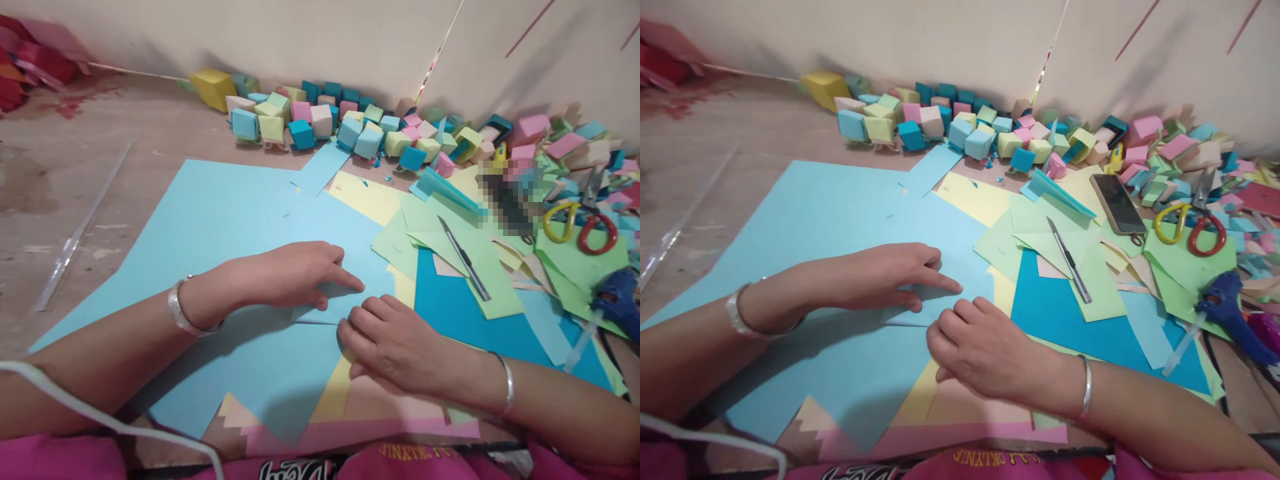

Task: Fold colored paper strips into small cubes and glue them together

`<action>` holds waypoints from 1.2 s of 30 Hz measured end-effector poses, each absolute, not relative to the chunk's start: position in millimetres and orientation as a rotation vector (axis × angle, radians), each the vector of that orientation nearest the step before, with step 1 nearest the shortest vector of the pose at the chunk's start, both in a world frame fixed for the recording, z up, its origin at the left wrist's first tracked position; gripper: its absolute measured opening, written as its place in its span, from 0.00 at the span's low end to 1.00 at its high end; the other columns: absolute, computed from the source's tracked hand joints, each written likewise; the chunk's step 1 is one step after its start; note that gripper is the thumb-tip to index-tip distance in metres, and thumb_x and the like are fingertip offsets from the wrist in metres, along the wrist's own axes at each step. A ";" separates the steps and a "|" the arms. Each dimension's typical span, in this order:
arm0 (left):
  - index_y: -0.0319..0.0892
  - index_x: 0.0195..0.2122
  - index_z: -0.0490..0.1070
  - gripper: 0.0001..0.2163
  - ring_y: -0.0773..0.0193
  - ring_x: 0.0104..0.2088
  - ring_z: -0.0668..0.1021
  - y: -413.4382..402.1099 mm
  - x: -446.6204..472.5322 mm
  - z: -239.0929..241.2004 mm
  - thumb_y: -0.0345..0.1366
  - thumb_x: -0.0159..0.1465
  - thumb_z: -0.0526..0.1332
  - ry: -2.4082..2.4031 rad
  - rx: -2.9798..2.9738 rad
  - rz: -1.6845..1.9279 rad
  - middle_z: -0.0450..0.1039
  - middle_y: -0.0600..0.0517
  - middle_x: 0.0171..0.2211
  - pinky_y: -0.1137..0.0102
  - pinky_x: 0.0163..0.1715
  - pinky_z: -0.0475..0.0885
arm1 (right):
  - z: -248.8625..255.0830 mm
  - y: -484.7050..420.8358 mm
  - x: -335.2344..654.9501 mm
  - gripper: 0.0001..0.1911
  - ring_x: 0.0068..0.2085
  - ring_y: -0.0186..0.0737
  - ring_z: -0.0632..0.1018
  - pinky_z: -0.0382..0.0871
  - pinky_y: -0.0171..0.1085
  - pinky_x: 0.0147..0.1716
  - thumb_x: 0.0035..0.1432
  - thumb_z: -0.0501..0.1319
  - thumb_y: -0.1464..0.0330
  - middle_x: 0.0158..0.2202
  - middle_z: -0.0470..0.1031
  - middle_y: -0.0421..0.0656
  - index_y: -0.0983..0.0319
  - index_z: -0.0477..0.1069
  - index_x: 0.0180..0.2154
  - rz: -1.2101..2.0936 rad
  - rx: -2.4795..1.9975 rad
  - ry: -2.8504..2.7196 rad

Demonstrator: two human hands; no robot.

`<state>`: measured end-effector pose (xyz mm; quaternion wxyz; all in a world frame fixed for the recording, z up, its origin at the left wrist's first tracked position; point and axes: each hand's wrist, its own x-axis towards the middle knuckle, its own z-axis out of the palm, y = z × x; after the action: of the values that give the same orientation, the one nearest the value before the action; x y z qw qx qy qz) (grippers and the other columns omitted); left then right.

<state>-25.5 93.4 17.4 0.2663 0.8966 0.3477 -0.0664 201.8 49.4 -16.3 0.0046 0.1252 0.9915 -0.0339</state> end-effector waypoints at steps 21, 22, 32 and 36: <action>0.58 0.55 0.70 0.25 0.63 0.33 0.70 91.7 -24.9 13.1 0.31 0.57 0.66 0.964 2.414 -0.143 0.66 0.52 0.34 0.70 0.28 0.58 | -16.0 54.2 158.3 0.37 0.28 0.40 0.71 0.42 0.38 0.25 0.57 0.49 0.40 0.30 0.71 0.44 0.48 0.52 0.62 -0.048 0.444 2.970; 0.58 0.55 0.70 0.25 0.63 0.33 0.70 91.9 -24.5 13.9 0.31 0.57 0.66 0.968 2.412 -0.153 0.66 0.52 0.34 0.70 0.28 0.58 | -16.4 52.9 157.2 0.38 0.28 0.40 0.71 0.42 0.38 0.25 0.56 0.49 0.39 0.30 0.71 0.44 0.48 0.51 0.62 -0.028 0.461 2.967; 0.60 0.56 0.69 0.27 0.61 0.37 0.72 94.6 -27.9 14.2 0.30 0.57 0.67 0.974 2.406 -0.158 0.67 0.51 0.37 0.72 0.32 0.61 | -9.6 39.2 198.3 0.39 0.25 0.39 0.71 0.41 0.39 0.25 0.59 0.49 0.41 0.24 0.69 0.40 0.56 0.51 0.64 0.097 0.654 2.906; 0.62 0.57 0.68 0.28 0.60 0.38 0.72 95.3 -26.9 15.7 0.31 0.57 0.67 0.984 2.390 -0.196 0.68 0.51 0.38 0.71 0.33 0.62 | -8.0 23.8 235.4 0.37 0.23 0.40 0.71 0.40 0.39 0.24 0.59 0.54 0.43 0.23 0.69 0.38 0.56 0.54 0.63 0.182 0.811 2.817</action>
<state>-26.9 95.3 15.7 0.2712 0.8875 0.3655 -0.0726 235.4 23.8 -8.0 0.1022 0.2746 0.9541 0.0616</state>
